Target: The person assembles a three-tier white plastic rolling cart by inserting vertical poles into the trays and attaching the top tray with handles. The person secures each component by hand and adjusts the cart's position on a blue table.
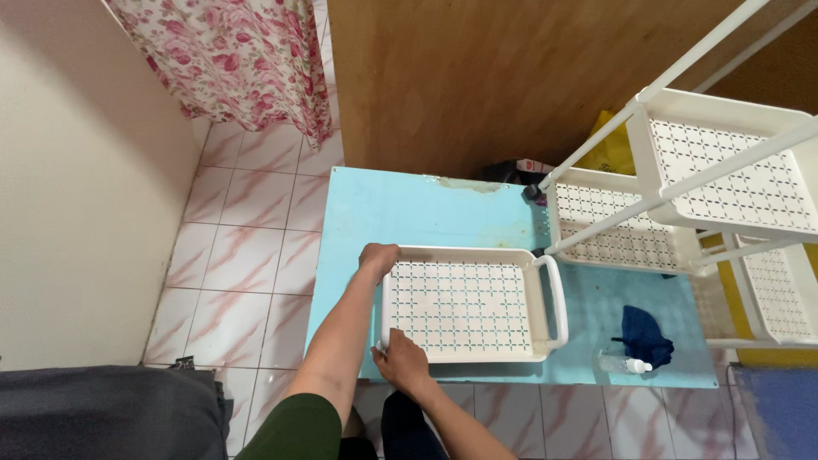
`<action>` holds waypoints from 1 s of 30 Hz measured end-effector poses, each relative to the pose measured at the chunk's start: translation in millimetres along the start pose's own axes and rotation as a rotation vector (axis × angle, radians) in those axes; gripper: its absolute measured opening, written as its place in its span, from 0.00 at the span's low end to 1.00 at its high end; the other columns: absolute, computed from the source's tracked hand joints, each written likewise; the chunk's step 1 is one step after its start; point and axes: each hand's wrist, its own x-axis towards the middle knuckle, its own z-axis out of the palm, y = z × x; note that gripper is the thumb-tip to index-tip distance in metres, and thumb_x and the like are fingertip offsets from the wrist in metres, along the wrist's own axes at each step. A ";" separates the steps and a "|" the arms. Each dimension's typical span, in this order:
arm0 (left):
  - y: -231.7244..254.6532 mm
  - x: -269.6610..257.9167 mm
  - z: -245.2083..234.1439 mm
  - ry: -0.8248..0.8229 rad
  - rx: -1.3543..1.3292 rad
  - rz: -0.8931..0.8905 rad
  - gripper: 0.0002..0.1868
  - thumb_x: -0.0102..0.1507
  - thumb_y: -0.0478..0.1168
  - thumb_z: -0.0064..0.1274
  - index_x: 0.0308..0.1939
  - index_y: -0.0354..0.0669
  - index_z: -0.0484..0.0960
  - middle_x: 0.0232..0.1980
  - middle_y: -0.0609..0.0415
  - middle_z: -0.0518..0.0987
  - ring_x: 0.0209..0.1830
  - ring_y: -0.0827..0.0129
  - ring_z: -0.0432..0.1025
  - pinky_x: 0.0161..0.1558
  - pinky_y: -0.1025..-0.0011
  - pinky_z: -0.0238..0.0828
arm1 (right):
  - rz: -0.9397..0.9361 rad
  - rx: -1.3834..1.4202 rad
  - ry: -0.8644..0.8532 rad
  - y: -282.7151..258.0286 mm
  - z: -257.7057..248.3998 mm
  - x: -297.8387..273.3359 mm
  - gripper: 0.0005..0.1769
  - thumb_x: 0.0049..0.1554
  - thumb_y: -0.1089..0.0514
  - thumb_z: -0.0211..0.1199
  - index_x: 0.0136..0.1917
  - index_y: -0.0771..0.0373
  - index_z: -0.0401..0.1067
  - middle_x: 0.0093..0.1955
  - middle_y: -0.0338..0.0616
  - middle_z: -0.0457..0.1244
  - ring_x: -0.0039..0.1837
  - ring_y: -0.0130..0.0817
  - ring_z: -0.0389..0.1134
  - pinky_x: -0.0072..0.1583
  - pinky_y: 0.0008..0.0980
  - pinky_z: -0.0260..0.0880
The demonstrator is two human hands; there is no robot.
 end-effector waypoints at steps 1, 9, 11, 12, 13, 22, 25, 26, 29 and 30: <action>1.3 -0.8 -0.4 0.004 0.000 -0.013 0.23 0.54 0.42 0.54 0.47 0.27 0.83 0.51 0.36 0.83 0.44 0.54 0.81 0.51 0.61 0.78 | 0.005 0.001 0.001 0.5 0.6 0.6 0.23 0.60 0.43 0.62 0.51 0.66 0.64 0.48 0.58 0.65 0.50 0.58 0.70 0.51 0.56 0.69; -9.9 5.5 -3.2 0.008 -0.047 0.069 0.54 0.56 0.74 0.53 0.61 0.22 0.74 0.62 0.29 0.77 0.61 0.45 0.73 0.63 0.60 0.67 | 0.033 0.014 -0.041 -2.6 -6.0 1.0 0.25 0.58 0.42 0.65 0.51 0.66 0.64 0.50 0.58 0.65 0.51 0.58 0.69 0.51 0.54 0.70; -17.9 -3.5 -7.6 0.027 -0.123 0.060 0.62 0.56 0.80 0.47 0.69 0.22 0.65 0.67 0.27 0.70 0.69 0.42 0.67 0.69 0.58 0.60 | 0.020 0.068 -0.057 -5.9 -14.6 1.5 0.27 0.56 0.42 0.68 0.53 0.66 0.65 0.51 0.57 0.65 0.53 0.57 0.69 0.54 0.53 0.69; -27.0 -14.0 -10.1 0.030 -0.160 0.045 0.63 0.55 0.80 0.44 0.72 0.24 0.61 0.69 0.26 0.68 0.71 0.40 0.65 0.70 0.57 0.58 | 0.015 0.096 -0.066 -7.1 -19.1 0.3 0.27 0.55 0.42 0.69 0.53 0.65 0.65 0.52 0.57 0.65 0.54 0.57 0.68 0.55 0.53 0.69; -37.2 -27.4 -12.6 0.033 -0.197 0.029 0.65 0.55 0.81 0.41 0.74 0.26 0.57 0.71 0.26 0.66 0.73 0.39 0.63 0.72 0.56 0.56 | 0.013 0.076 -0.091 -7.6 -24.0 -3.4 0.30 0.52 0.43 0.71 0.57 0.65 0.64 0.53 0.56 0.65 0.56 0.56 0.68 0.56 0.51 0.69; -108.2 -127.4 -4.2 -0.078 -0.218 0.054 0.55 0.52 0.74 0.54 0.59 0.21 0.75 0.52 0.29 0.83 0.49 0.47 0.81 0.52 0.57 0.77 | -0.167 -0.386 0.025 42.9 -44.9 -23.4 0.49 0.43 0.50 0.76 0.74 0.52 0.59 0.73 0.45 0.56 0.71 0.52 0.57 0.67 0.53 0.60; -115.6 -120.7 6.9 -0.051 -0.190 0.040 0.47 0.54 0.70 0.55 0.50 0.22 0.83 0.47 0.33 0.85 0.48 0.48 0.81 0.53 0.59 0.75 | -0.148 -0.419 0.002 57.5 -43.4 -21.1 0.51 0.41 0.50 0.78 0.74 0.48 0.59 0.76 0.44 0.52 0.73 0.57 0.53 0.68 0.55 0.57; -117.3 -117.9 9.7 -0.035 -0.185 0.019 0.45 0.54 0.69 0.54 0.48 0.24 0.84 0.46 0.34 0.84 0.48 0.48 0.80 0.53 0.58 0.74 | -0.161 -0.422 0.015 60.2 -40.6 -18.6 0.50 0.42 0.50 0.78 0.74 0.47 0.59 0.77 0.44 0.52 0.74 0.58 0.52 0.69 0.53 0.58; -122.6 -109.3 17.0 -0.005 -0.176 0.075 0.40 0.55 0.64 0.54 0.48 0.24 0.84 0.47 0.32 0.85 0.49 0.45 0.80 0.54 0.58 0.74 | -0.155 -0.422 -0.013 65.7 -35.9 -15.1 0.51 0.42 0.49 0.78 0.76 0.47 0.58 0.78 0.42 0.52 0.75 0.56 0.54 0.70 0.51 0.59; -125.1 -106.7 19.5 0.011 -0.129 0.066 0.38 0.56 0.62 0.53 0.48 0.25 0.84 0.48 0.31 0.84 0.51 0.44 0.79 0.56 0.58 0.73 | -0.145 -0.422 -0.031 66.3 -36.5 -14.3 0.52 0.43 0.49 0.78 0.76 0.47 0.58 0.79 0.41 0.52 0.75 0.55 0.54 0.71 0.51 0.60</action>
